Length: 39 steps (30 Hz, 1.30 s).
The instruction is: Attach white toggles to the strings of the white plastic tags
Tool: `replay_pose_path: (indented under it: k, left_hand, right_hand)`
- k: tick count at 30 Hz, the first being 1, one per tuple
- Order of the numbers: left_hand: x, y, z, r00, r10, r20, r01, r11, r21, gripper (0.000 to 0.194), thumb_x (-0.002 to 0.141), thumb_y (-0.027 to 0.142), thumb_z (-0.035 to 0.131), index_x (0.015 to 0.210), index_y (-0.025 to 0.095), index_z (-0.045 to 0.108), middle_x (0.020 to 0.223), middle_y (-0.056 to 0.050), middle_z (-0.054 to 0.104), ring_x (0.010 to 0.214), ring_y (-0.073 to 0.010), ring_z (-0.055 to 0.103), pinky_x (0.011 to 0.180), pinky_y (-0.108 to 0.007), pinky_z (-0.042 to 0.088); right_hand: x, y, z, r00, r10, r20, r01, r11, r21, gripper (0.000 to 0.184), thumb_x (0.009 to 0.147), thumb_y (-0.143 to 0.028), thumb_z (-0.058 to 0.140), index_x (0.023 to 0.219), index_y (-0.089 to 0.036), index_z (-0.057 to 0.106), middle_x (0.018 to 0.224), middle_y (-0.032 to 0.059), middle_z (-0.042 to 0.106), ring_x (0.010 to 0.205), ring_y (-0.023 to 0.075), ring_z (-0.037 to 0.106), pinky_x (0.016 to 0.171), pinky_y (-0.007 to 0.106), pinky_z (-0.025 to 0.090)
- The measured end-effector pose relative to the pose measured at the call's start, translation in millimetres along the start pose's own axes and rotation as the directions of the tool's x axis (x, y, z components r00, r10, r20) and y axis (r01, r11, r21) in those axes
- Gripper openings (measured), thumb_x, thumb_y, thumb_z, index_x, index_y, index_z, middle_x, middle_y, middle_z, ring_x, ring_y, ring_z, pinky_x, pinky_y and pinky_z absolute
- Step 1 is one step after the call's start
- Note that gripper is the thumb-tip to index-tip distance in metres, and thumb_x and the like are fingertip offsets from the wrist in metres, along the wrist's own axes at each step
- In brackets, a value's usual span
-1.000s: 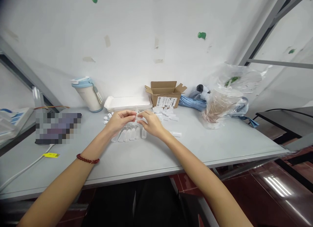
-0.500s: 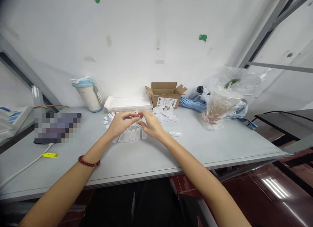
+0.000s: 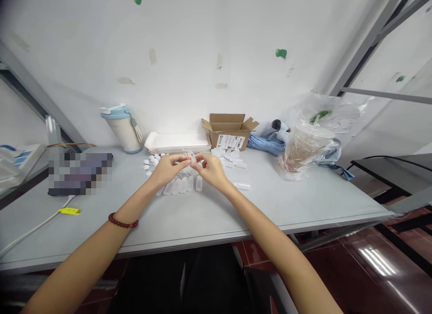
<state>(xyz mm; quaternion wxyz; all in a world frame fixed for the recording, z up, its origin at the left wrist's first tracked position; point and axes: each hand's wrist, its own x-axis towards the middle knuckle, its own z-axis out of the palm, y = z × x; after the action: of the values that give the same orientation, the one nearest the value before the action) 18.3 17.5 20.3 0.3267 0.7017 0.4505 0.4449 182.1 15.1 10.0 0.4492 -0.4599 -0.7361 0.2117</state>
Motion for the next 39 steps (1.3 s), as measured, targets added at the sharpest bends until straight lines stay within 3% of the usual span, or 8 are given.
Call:
replay_pose_path:
  k: [6, 9, 12, 18, 29, 36, 39]
  left_hand:
    - [-6.2, 7.6, 10.2, 0.998, 0.021, -0.057, -0.017, 0.998, 0.061, 0.022, 0.076, 0.03, 0.058, 0.089, 0.016, 0.068, 0.096, -0.008, 0.07, 0.088, -0.0208, 0.063, 0.075, -0.033, 0.05]
    - [-8.6, 6.4, 13.2, 0.984, 0.178, 0.018, -0.177, 0.96, 0.217, 0.024, 0.076, 0.029, 0.06, 0.096, 0.017, 0.065, 0.107, -0.008, 0.065, 0.097, -0.022, 0.059, 0.081, -0.035, 0.049]
    - [-9.5, 2.1, 14.7, 0.927, 0.352, 0.132, -0.376, 0.859, 0.347, 0.034, 0.074, 0.027, 0.065, 0.107, 0.016, 0.06, 0.115, -0.011, 0.06, 0.111, -0.0259, 0.05, 0.094, -0.042, 0.042]
    - [-9.5, -4.4, 15.4, 0.869, 0.427, 0.25, -0.495, 0.736, 0.462, 0.038, 0.076, 0.026, 0.066, 0.11, 0.013, 0.056, 0.116, -0.013, 0.058, 0.109, -0.0279, 0.047, 0.095, -0.044, 0.04]
    - [-4.2, -10.3, 26.6, 0.879, 0.39, 0.276, -0.472, 0.799, 0.373, 0.035, 0.074, 0.029, 0.066, 0.106, 0.018, 0.059, 0.115, -0.01, 0.061, 0.112, -0.0273, 0.049, 0.096, -0.043, 0.04]
    - [-9.4, -5.6, 30.5, 0.906, 0.186, 0.379, -0.341, 0.851, 0.398, 0.04, 0.07, 0.034, 0.067, 0.106, 0.017, 0.059, 0.111, -0.01, 0.061, 0.111, -0.0286, 0.048, 0.092, -0.042, 0.041]
    - [-11.7, -3.1, 30.3, 0.9, 0.144, 0.412, -0.332, 0.839, 0.431, 0.042, 0.071, 0.037, 0.064, 0.108, 0.017, 0.058, 0.111, -0.011, 0.059, 0.112, -0.029, 0.047, 0.092, -0.042, 0.04]
  right_hand:
    - [5.1, 2.1, -8.0, 0.987, 0.15, 0.058, -0.154, 0.986, 0.069, 0.025, 0.069, -0.037, 0.064, 0.075, -0.014, 0.064, 0.075, 0.0021, 0.064, 0.056, 0.009, 0.048, 0.054, 0.023, 0.037]
    - [7.4, 4.0, -13.2, 0.974, 0.189, 0.123, -0.199, 0.977, 0.075, 0.026, 0.066, -0.037, 0.065, 0.073, -0.013, 0.066, 0.069, 0.0019, 0.063, 0.059, 0.0106, 0.05, 0.054, 0.023, 0.038]
    - [7.9, 4.6, -14.9, 0.966, 0.204, 0.155, -0.219, 0.972, 0.085, 0.025, 0.067, -0.036, 0.063, 0.074, -0.013, 0.068, 0.066, 0.0013, 0.061, 0.058, 0.0108, 0.05, 0.053, 0.023, 0.038]
    - [8.0, 4.3, -15.5, 0.954, 0.253, 0.162, -0.272, 0.956, 0.109, 0.025, 0.068, -0.036, 0.062, 0.071, -0.012, 0.067, 0.06, 0.0005, 0.057, 0.054, 0.0097, 0.046, 0.047, 0.022, 0.037]
    - [11.4, 1.7, -37.6, 0.874, 0.347, 0.341, -0.351, 0.935, -0.053, 0.019, 0.071, -0.03, 0.063, 0.064, -0.013, 0.066, 0.05, -0.0018, 0.051, 0.046, 0.0071, 0.045, 0.046, 0.02, 0.038]
    - [12.0, 8.8, -41.9, 0.737, 0.417, 0.532, -0.33, 0.909, -0.255, 0.023, 0.073, -0.031, 0.063, 0.059, -0.012, 0.064, 0.064, 0.0054, 0.066, 0.05, 0.0095, 0.052, 0.045, 0.021, 0.039]
    - [11.5, 8.1, -41.0, 0.706, 0.44, 0.554, -0.321, 0.897, -0.303, 0.024, 0.075, -0.03, 0.06, 0.057, -0.013, 0.062, 0.064, 0.0058, 0.067, 0.051, 0.0098, 0.053, 0.045, 0.021, 0.038]
